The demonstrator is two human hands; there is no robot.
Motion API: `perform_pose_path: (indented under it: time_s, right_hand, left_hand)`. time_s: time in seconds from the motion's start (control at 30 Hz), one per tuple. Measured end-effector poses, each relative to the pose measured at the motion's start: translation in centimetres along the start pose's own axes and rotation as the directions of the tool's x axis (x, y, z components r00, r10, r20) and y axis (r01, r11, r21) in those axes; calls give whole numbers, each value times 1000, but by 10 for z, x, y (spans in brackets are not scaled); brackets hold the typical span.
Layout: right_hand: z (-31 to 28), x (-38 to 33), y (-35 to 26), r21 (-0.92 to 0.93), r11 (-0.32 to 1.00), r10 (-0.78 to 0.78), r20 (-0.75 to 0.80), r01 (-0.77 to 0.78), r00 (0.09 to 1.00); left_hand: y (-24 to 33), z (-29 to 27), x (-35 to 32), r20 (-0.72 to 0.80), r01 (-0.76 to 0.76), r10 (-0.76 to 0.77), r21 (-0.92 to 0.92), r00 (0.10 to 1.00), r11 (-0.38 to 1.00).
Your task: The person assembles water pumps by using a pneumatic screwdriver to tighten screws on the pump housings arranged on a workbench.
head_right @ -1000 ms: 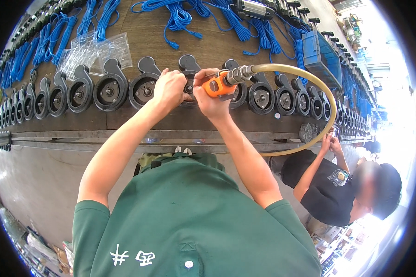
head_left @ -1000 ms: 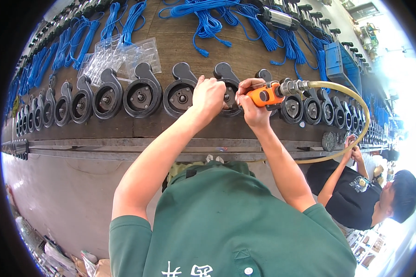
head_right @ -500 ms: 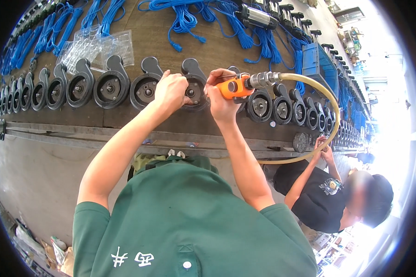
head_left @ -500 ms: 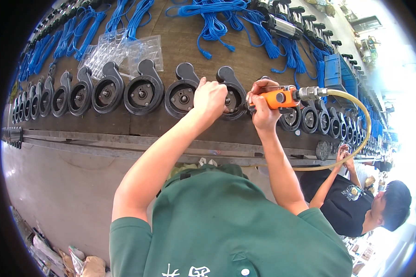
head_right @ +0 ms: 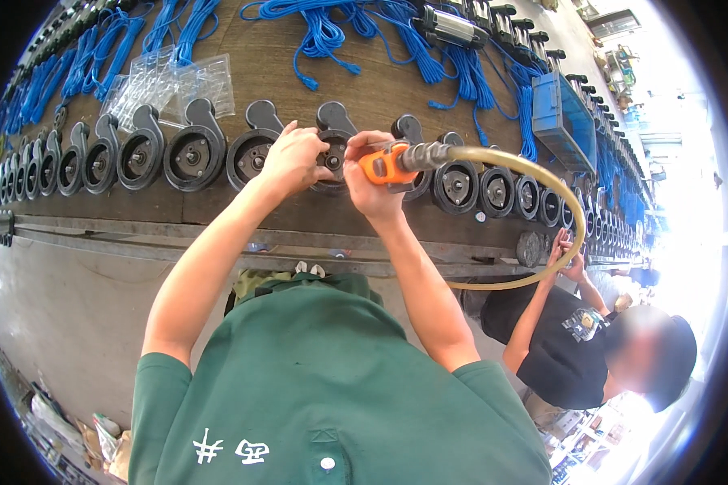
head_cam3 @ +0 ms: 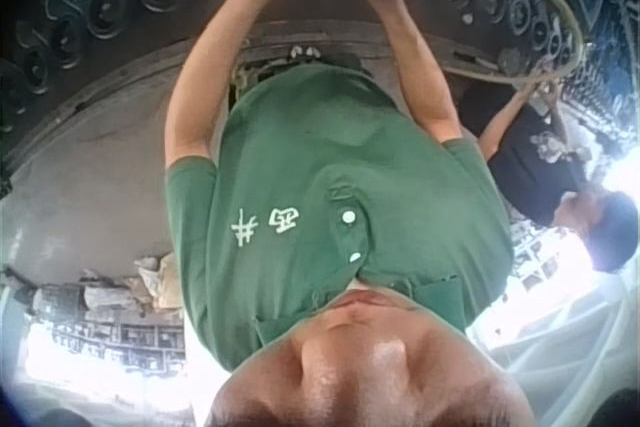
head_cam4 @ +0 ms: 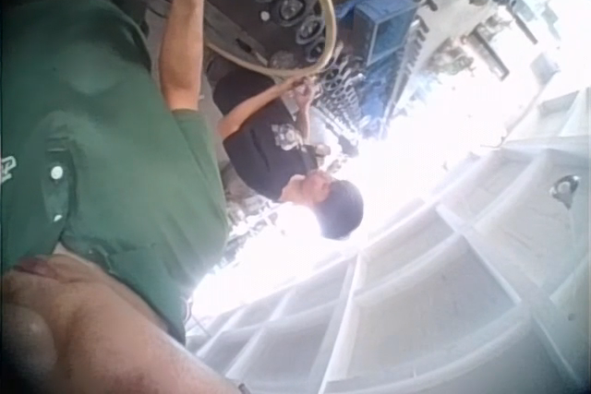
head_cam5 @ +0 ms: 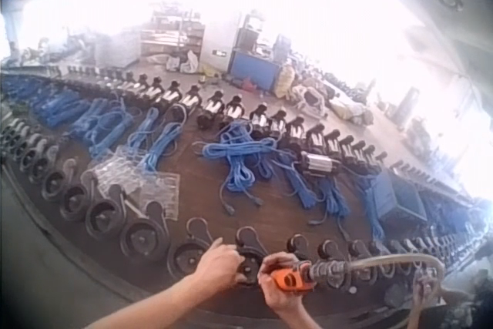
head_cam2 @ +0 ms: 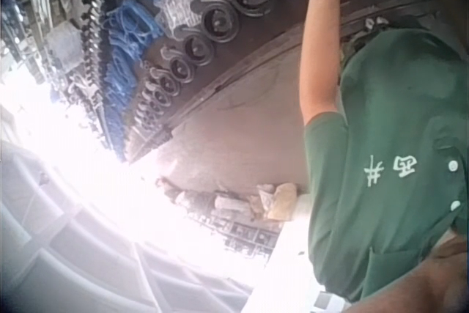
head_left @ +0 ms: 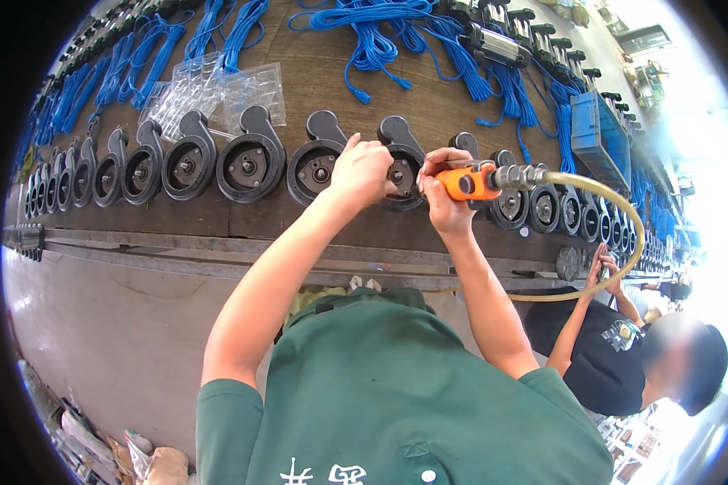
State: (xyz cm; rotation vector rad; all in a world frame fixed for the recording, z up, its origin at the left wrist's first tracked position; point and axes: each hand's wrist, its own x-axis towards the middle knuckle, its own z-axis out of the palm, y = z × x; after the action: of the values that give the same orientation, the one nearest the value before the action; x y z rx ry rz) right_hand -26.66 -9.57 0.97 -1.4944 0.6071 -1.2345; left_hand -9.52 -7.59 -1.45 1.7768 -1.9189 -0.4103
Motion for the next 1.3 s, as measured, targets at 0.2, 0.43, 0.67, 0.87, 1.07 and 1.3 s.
perform_pose_path:
  time_s: [0.2,0.43,0.67,0.87,1.07,1.3]
  right_hand:
    - [-1,1,5,117,993,15,-19,-13,1000]
    - [-4,2,-2,80,995,61,2,-61,998]
    - [-2,3,1,54,998,9,31,-11,999]
    - [1,3,2,28,999,22,13,-22,1000]
    - [22,26,-14,159,987,-45,26,40,999]
    - [42,37,7,171,985,2,-33,4,999]
  left_hand:
    - [53,2,-85,-185,321,-480,-537,857,780]
    - [52,33,-76,413,444,-546,-892,729,-81]
    - [48,65,-50,284,394,-686,-919,670,4]
    - [51,68,-46,189,399,-741,-910,644,114]
    - [41,75,-46,275,449,-708,-891,650,66]
    - [42,75,-45,236,463,-763,-882,602,93]
